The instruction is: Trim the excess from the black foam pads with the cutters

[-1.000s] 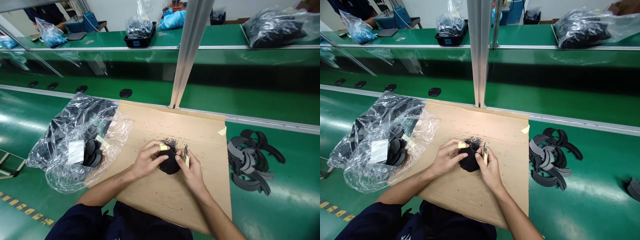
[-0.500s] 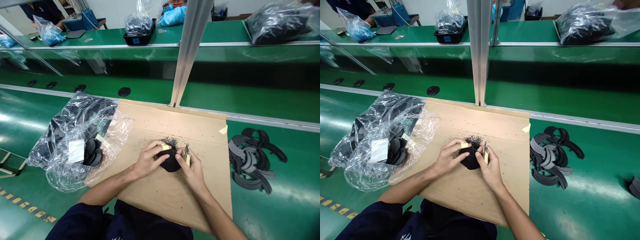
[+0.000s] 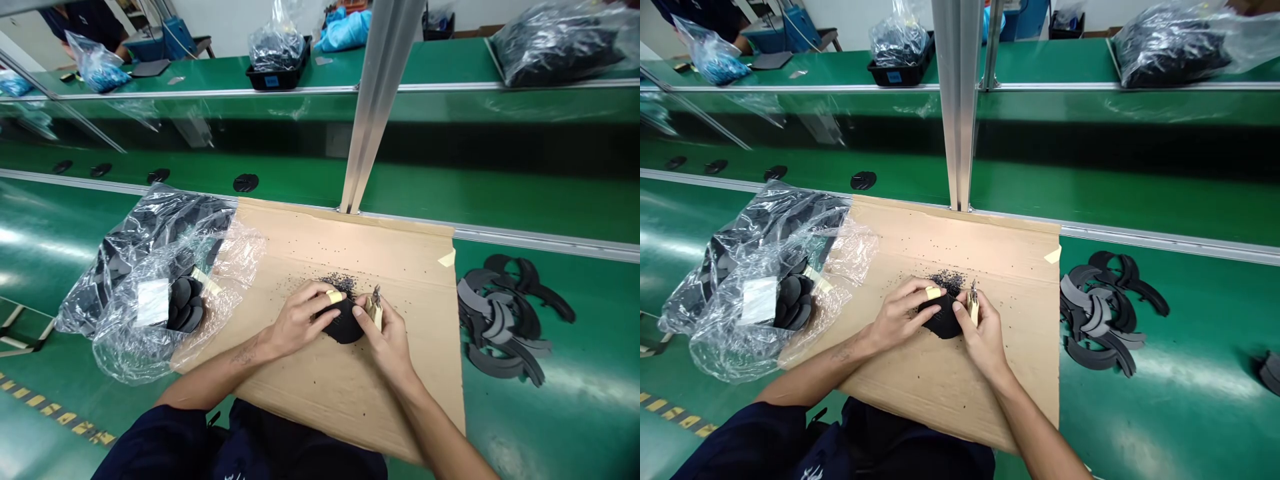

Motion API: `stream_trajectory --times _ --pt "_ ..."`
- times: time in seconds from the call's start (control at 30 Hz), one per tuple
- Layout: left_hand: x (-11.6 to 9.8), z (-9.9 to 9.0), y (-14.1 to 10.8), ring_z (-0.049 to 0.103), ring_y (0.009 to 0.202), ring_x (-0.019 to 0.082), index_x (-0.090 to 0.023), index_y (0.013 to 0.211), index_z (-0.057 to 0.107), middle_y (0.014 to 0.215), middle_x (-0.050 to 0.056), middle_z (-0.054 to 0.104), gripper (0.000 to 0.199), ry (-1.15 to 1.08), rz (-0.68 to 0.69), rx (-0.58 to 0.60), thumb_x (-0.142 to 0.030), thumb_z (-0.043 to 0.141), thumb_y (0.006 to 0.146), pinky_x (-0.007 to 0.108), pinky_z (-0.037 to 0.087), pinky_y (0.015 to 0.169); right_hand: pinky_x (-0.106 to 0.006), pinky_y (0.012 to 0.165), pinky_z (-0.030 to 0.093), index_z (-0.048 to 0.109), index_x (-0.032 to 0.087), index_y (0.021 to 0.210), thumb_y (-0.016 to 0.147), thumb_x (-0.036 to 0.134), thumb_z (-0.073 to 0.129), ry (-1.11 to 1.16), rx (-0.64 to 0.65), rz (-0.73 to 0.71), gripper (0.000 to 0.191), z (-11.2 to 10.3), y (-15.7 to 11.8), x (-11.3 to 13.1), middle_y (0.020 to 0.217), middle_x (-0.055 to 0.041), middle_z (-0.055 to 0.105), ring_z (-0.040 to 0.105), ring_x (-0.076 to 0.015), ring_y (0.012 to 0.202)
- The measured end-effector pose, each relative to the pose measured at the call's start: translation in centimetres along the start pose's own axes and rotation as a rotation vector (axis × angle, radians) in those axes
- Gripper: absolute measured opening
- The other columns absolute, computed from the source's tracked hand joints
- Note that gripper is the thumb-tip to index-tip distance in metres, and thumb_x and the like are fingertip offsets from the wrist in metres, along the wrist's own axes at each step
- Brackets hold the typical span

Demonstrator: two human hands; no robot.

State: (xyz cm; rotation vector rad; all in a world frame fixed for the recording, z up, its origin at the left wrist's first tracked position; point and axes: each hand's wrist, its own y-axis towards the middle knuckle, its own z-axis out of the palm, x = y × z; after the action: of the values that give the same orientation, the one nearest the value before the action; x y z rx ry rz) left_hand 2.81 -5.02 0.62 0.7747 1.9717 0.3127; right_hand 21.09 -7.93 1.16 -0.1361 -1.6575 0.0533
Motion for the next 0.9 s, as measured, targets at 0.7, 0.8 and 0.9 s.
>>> stream_trajectory --times 0.7,0.8,0.9 --pt "0.8 -1.0 0.0 0.071 0.097 0.021 -0.017 0.118 0.067 0.109 0.01 0.073 0.025 -0.15 -0.191 0.213 -0.032 0.054 0.102 0.033 0.06 0.084 -0.033 0.073 0.051 0.064 0.023 0.094 0.091 0.051 0.065 -0.151 0.036 -0.158 0.029 -0.3 -0.2 0.2 0.085 -0.0042 0.066 0.061 -0.0216 0.078" --pt "0.9 -1.1 -0.2 0.07 0.091 0.02 -0.017 0.118 0.065 0.104 0.01 0.072 0.023 -0.021 -0.043 0.247 -0.028 0.05 0.103 0.033 0.061 0.08 -0.038 0.079 0.053 0.068 0.024 0.102 0.09 0.047 0.067 -0.249 0.031 -0.255 0.026 -0.5 -0.2 0.0 0.096 -0.0078 0.072 0.066 -0.0261 0.088" --pt "0.9 -0.8 -0.5 0.07 0.09 0.019 -0.016 0.12 0.063 0.102 0.01 0.07 0.023 0.073 0.049 0.279 -0.025 0.048 0.104 0.034 0.062 0.08 -0.038 0.077 0.053 0.069 0.025 0.101 0.091 0.04 0.068 -0.308 0.038 -0.351 0.018 -0.5 -0.3 -0.1 0.094 -0.0083 0.072 0.067 -0.0254 0.084"
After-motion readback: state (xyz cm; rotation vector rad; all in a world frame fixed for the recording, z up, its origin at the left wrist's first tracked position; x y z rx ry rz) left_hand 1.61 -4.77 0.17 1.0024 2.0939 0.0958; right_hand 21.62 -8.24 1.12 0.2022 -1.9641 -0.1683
